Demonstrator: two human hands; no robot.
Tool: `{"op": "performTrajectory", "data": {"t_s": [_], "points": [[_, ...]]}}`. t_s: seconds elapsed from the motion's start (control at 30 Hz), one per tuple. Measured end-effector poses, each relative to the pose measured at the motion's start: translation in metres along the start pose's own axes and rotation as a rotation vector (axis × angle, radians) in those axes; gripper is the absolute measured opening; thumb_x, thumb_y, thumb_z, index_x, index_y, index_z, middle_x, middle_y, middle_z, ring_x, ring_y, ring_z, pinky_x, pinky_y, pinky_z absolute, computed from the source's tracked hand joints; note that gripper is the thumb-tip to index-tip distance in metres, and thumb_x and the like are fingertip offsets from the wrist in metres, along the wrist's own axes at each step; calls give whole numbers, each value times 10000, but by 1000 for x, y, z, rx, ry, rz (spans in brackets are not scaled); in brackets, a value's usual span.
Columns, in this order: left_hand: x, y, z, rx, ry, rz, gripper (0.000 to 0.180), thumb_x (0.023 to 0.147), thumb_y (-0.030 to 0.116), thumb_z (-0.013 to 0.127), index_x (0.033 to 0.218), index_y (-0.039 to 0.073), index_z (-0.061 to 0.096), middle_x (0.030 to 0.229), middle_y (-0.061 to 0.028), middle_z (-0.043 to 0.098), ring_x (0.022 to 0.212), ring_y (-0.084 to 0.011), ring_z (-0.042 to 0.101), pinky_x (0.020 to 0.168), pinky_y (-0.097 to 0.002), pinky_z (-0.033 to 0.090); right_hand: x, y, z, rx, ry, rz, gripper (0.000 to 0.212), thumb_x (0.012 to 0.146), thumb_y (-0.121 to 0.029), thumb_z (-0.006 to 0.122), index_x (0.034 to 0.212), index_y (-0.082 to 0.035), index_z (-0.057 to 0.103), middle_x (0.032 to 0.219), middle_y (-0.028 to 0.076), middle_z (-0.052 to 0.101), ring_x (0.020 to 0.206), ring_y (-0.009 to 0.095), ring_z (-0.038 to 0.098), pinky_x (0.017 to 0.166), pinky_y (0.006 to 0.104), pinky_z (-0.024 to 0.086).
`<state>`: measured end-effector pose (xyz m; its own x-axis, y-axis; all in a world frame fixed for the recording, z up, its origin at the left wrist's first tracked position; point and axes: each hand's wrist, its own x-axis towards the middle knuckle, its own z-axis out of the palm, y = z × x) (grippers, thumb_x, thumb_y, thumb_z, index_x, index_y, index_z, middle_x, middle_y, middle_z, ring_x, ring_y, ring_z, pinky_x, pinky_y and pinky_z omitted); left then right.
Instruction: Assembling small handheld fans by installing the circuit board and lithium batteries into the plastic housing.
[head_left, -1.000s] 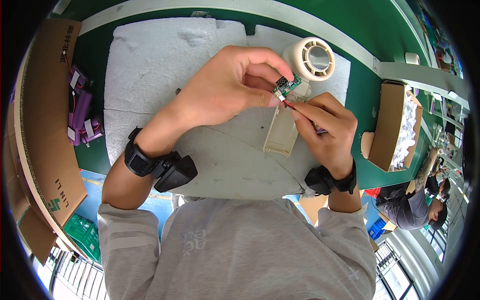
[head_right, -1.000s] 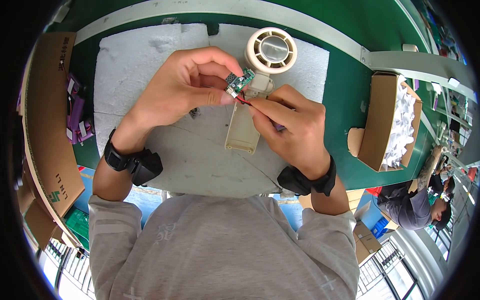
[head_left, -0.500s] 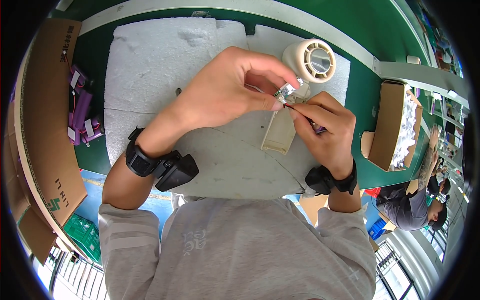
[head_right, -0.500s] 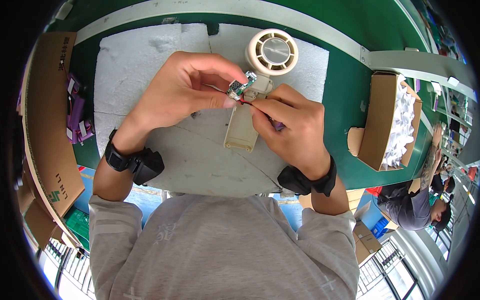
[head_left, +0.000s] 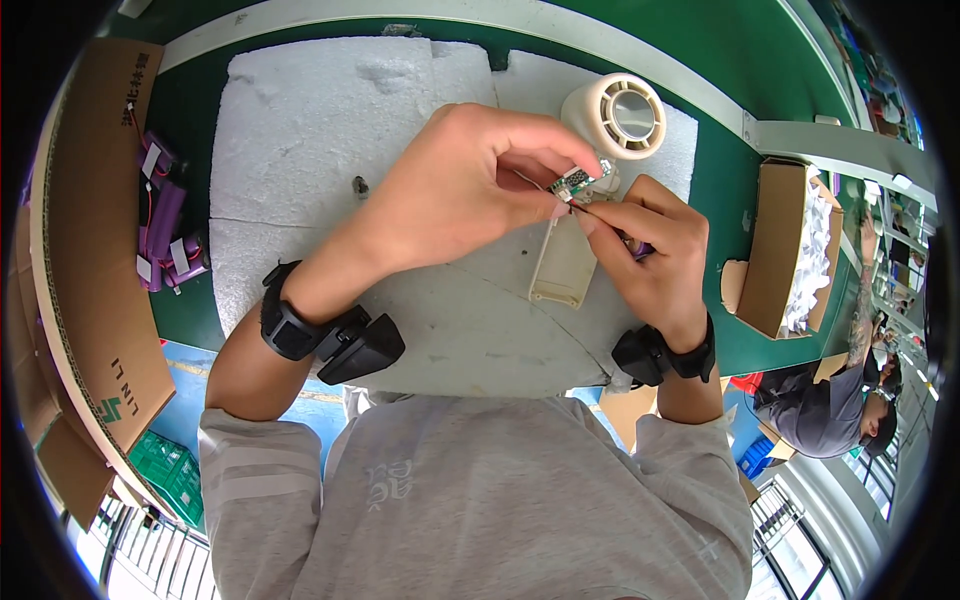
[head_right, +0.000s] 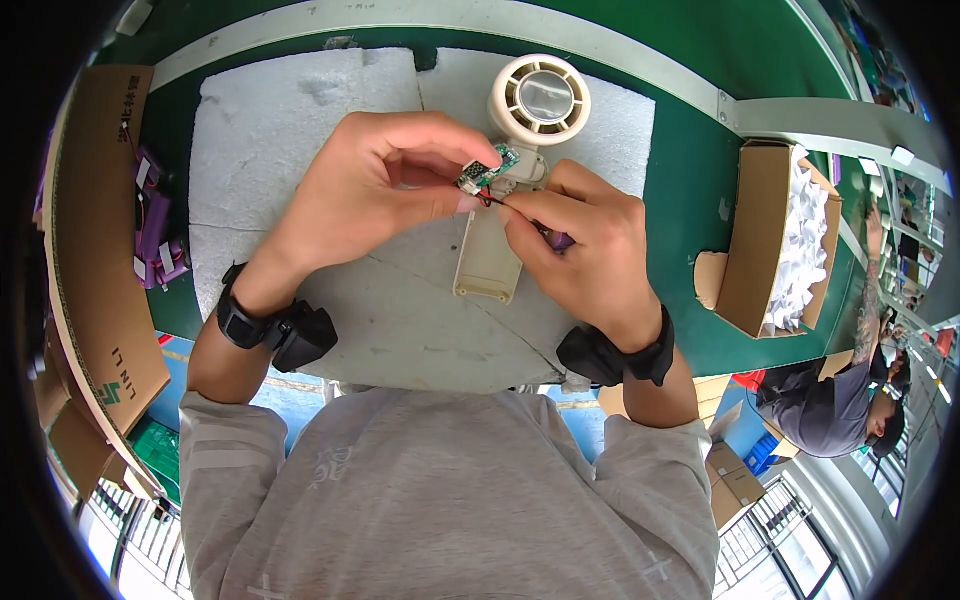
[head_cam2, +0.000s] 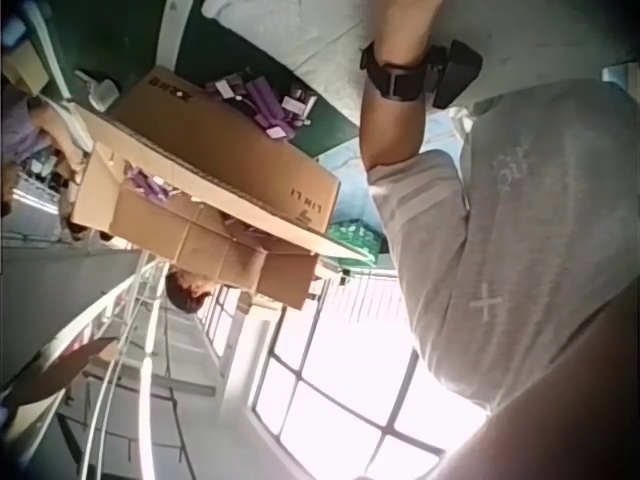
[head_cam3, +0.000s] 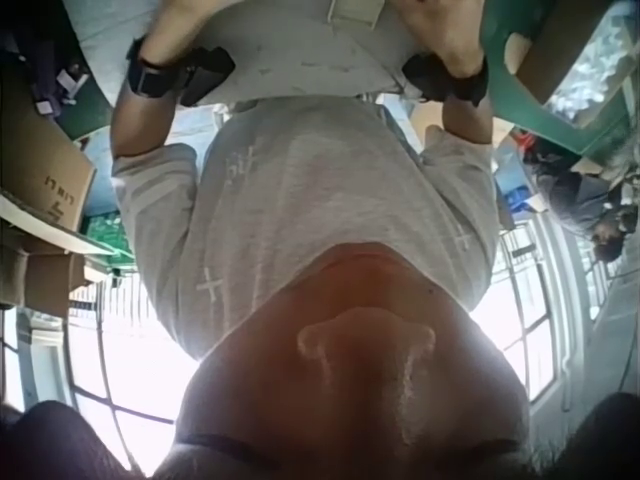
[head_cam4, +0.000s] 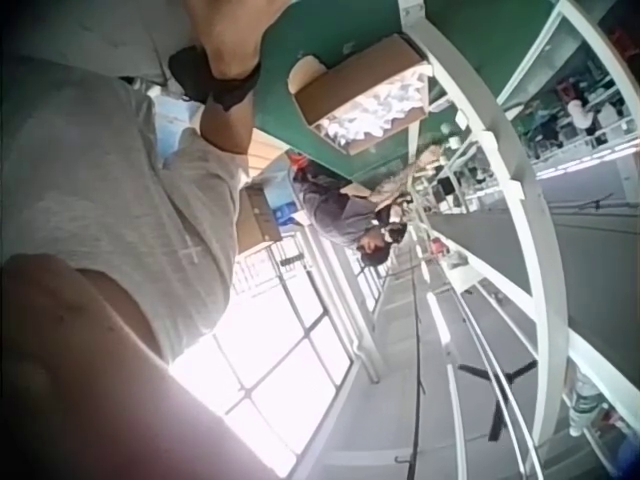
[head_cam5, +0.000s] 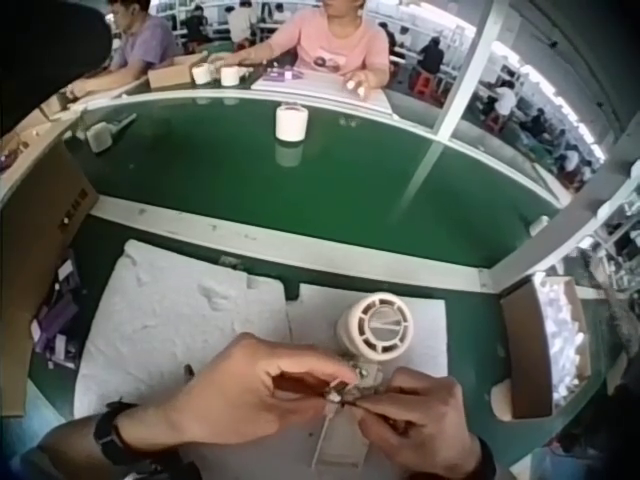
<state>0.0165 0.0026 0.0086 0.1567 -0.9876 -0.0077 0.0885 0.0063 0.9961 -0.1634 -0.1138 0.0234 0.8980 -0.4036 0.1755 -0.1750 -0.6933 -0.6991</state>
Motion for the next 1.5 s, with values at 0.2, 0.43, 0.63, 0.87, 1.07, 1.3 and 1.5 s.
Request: {"op": "performTrajectory", "data": {"t_s": [0.2, 0.43, 0.63, 0.87, 1.07, 1.3, 1.5], "points": [[-2, -6, 7, 180, 79, 147, 344, 775, -62, 646, 1092, 66, 683, 894, -126, 712, 792, -187, 701, 732, -283, 563, 0, 1, 0, -7, 14, -37, 122, 765, 13, 706, 884, -16, 709, 671, 38, 542, 518, 100, 467, 461, 242, 330], [-3, 2, 11, 295, 83, 163, 331, 768, -59, 638, 1076, 53, 681, 926, -132, 704, 812, -224, 701, 747, -304, 566, -3, 2, 12, 169, 169, 30, 241, 773, 27, 708, 996, -25, 630, 713, 15, 573, 526, 48, 490, 464, 198, 361], [-4, -1, 16, 364, 136, 186, 350, 766, -88, 639, 1092, 34, 667, 967, -120, 696, 838, -215, 697, 790, -305, 578, 1, -3, 12, 3, 204, 31, 336, 733, 9, 765, 1022, -38, 602, 757, -4, 576, 548, 10, 493, 471, 162, 359], [-5, -4, 12, 412, 150, 215, 325, 749, -59, 683, 1058, 42, 691, 955, -115, 693, 814, -198, 697, 744, -272, 576, 1, 2, 10, -60, 241, 7, 365, 673, -28, 816, 991, -53, 638, 765, 17, 585, 536, 39, 513, 456, 182, 397], [-5, -8, 12, 405, 163, 229, 312, 741, -52, 694, 1040, 38, 701, 951, -117, 694, 778, -195, 693, 688, -257, 563, 2, 2, 11, -44, 263, 10, 364, 681, -27, 823, 1005, -42, 657, 756, -15, 566, 559, 10, 448, 483, 155, 342], [-3, -11, 12, 466, 178, 317, 292, 721, -38, 704, 1003, 37, 713, 909, -113, 699, 743, -187, 687, 654, -254, 551, 3, 4, 9, -54, 263, -24, 377, 661, -6, 813, 1017, -43, 693, 737, -18, 570, 570, 17, 438, 486, 166, 334], [-1, -15, 11, 429, 181, 326, 272, 715, -39, 696, 976, 34, 720, 879, -106, 699, 718, -182, 680, 642, -255, 546, 5, 5, 13, -53, 285, -48, 370, 650, 8, 802, 1003, -43, 706, 714, -16, 575, 565, 22, 436, 486, 172, 332]]}}
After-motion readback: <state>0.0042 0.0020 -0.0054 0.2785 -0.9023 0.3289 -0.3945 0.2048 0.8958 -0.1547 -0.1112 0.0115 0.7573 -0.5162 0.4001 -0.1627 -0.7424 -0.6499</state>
